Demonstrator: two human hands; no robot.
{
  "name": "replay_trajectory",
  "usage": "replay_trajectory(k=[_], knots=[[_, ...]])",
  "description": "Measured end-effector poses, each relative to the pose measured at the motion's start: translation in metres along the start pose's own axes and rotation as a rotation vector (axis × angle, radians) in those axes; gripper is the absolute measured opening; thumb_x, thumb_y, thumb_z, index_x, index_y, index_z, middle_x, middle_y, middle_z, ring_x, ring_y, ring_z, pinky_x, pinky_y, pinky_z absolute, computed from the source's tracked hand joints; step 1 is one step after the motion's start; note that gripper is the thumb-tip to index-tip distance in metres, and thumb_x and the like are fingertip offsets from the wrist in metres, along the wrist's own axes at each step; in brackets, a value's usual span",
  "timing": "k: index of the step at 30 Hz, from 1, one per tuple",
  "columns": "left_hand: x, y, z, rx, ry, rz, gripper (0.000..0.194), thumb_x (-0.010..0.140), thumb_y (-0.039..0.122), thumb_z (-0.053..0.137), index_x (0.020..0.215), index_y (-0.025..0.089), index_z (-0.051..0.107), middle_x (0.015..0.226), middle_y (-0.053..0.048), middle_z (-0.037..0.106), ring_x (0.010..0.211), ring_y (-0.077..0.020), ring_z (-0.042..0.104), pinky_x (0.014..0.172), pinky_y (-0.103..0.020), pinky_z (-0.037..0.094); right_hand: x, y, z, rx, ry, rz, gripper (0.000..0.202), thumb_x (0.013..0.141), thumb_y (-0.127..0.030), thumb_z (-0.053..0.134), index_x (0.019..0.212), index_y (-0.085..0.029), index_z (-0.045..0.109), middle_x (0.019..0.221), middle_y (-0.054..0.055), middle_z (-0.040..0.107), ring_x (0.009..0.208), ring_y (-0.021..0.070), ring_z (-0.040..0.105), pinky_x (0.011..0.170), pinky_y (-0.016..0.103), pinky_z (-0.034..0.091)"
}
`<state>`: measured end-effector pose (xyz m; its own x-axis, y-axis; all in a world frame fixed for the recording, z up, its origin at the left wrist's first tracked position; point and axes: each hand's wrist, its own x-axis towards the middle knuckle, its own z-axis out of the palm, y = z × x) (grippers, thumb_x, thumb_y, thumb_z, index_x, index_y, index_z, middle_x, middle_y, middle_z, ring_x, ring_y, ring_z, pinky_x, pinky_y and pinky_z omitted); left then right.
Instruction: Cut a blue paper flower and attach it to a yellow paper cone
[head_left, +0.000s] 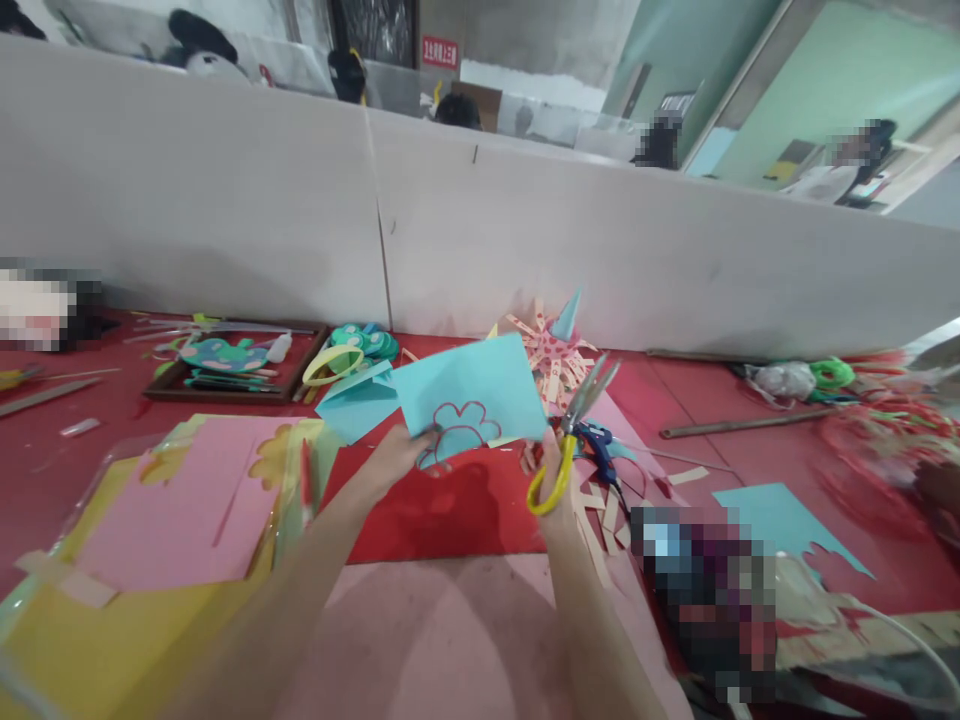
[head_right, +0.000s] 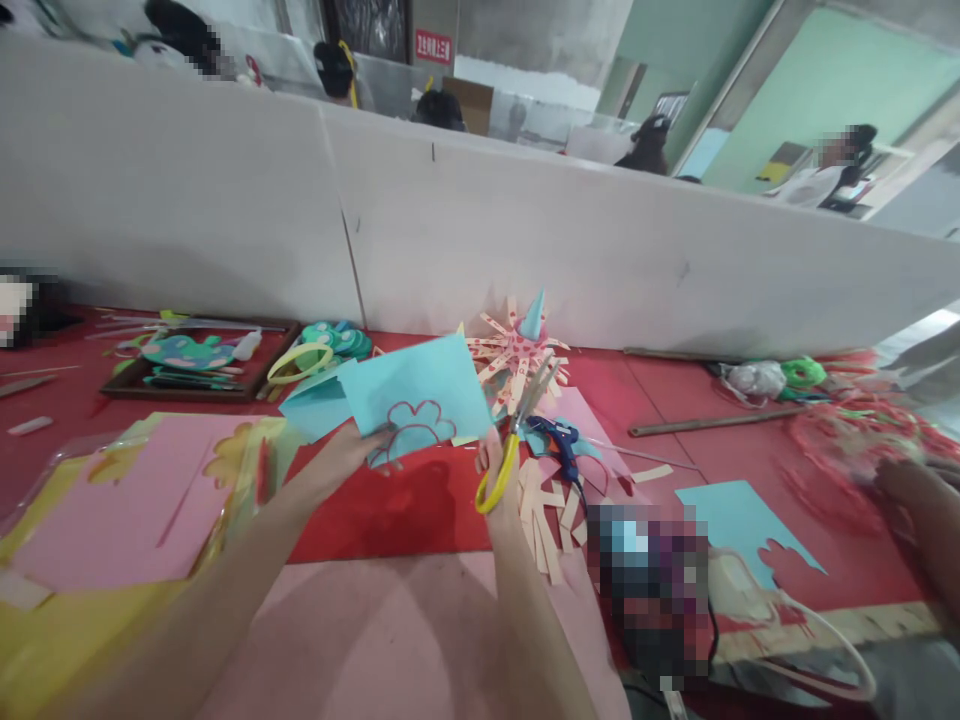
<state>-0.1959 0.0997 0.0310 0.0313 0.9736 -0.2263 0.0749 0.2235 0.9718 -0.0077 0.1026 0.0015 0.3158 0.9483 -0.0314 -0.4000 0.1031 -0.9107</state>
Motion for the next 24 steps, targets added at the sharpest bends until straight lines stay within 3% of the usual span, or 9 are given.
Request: replay_trajectory(k=[2, 4, 7, 9, 12, 15, 19, 24], knots=[[0.001, 0.015, -0.004, -0.023, 0.134, 0.034, 0.029, 0.069, 0.045, 0.061, 0.072, 0.016, 0.06, 0.052, -0.004, 0.066, 0.053, -0.0219, 0.065, 0.055, -0.033, 0.053, -0.002, -0.001, 0.007, -0.02, -0.113, -0.007, 0.042, 0.069, -0.054, 0.062, 0.062, -0.022, 0.036, 0.047, -0.01, 0.036, 0.037, 0.0053, 0.03, 0.037, 0.019, 0.029], [0.002, 0.025, -0.008, -0.085, 0.241, 0.107, 0.031, 0.07, 0.045, 0.06, 0.076, 0.015, 0.06, 0.056, -0.005, 0.067, 0.054, -0.022, 0.065, 0.054, -0.033, 0.054, -0.006, 0.004, 0.013, -0.04, -0.141, -0.002, 0.043, 0.074, -0.059, 0.055, 0.063, -0.021, 0.039, 0.047, -0.009, 0.036, 0.038, 0.006, 0.033, 0.038, 0.019, 0.03], [0.004, 0.03, -0.012, -0.134, 0.339, 0.188, 0.033, 0.07, 0.045, 0.059, 0.081, 0.014, 0.06, 0.064, -0.006, 0.069, 0.054, -0.0213, 0.066, 0.052, -0.033, 0.054, -0.013, 0.018, 0.016, -0.135, -0.162, -0.004, 0.044, 0.075, -0.057, 0.057, 0.059, -0.02, 0.039, 0.048, -0.007, 0.038, 0.043, 0.0063, 0.038, 0.044, 0.02, 0.035], [0.004, 0.029, -0.015, -0.13, 0.377, 0.204, 0.034, 0.071, 0.045, 0.059, 0.085, 0.014, 0.061, 0.066, -0.005, 0.069, 0.055, -0.0218, 0.066, 0.054, -0.033, 0.055, -0.019, 0.027, 0.016, -0.143, -0.209, 0.106, 0.046, 0.072, -0.06, 0.059, 0.059, -0.02, 0.039, 0.047, -0.008, 0.036, 0.039, 0.0054, 0.034, 0.039, 0.02, 0.03], [-0.001, 0.032, -0.016, -0.036, 0.474, 0.238, 0.033, 0.072, 0.046, 0.056, 0.085, 0.015, 0.061, 0.068, -0.005, 0.069, 0.065, -0.0241, 0.067, 0.06, -0.034, 0.055, -0.027, 0.035, 0.015, -0.117, -0.31, 0.246, 0.047, 0.07, -0.063, 0.058, 0.063, -0.02, 0.042, 0.047, -0.009, 0.036, 0.037, 0.0054, 0.032, 0.036, 0.02, 0.028], [-0.009, 0.037, -0.012, 0.14, 0.542, 0.317, 0.025, 0.073, 0.043, 0.054, 0.076, 0.019, 0.061, 0.073, -0.005, 0.07, 0.08, -0.0257, 0.066, 0.072, -0.033, 0.052, -0.035, 0.037, 0.016, -0.172, -0.35, 0.23, 0.045, 0.077, -0.062, 0.052, 0.066, -0.019, 0.044, 0.049, -0.008, 0.038, 0.04, 0.0056, 0.034, 0.039, 0.019, 0.03], [-0.018, 0.038, 0.0, 0.285, 0.473, 0.298, 0.02, 0.071, 0.04, 0.053, 0.065, 0.021, 0.058, 0.063, -0.002, 0.066, 0.072, -0.0239, 0.063, 0.069, -0.031, 0.051, -0.036, 0.037, 0.018, -0.187, -0.334, 0.225, 0.046, 0.077, -0.062, 0.051, 0.063, -0.019, 0.042, 0.048, -0.008, 0.037, 0.04, 0.0057, 0.035, 0.04, 0.019, 0.031], [-0.017, 0.02, 0.017, 0.309, 0.431, 0.293, 0.019, 0.069, 0.04, 0.059, 0.068, 0.021, 0.061, 0.069, -0.001, 0.067, 0.075, -0.0222, 0.063, 0.074, -0.03, 0.049, -0.031, 0.038, 0.016, -0.161, -0.339, 0.232, 0.049, 0.072, -0.068, 0.051, 0.067, -0.019, 0.047, 0.048, -0.008, 0.04, 0.038, 0.0064, 0.037, 0.038, 0.02, 0.032]])
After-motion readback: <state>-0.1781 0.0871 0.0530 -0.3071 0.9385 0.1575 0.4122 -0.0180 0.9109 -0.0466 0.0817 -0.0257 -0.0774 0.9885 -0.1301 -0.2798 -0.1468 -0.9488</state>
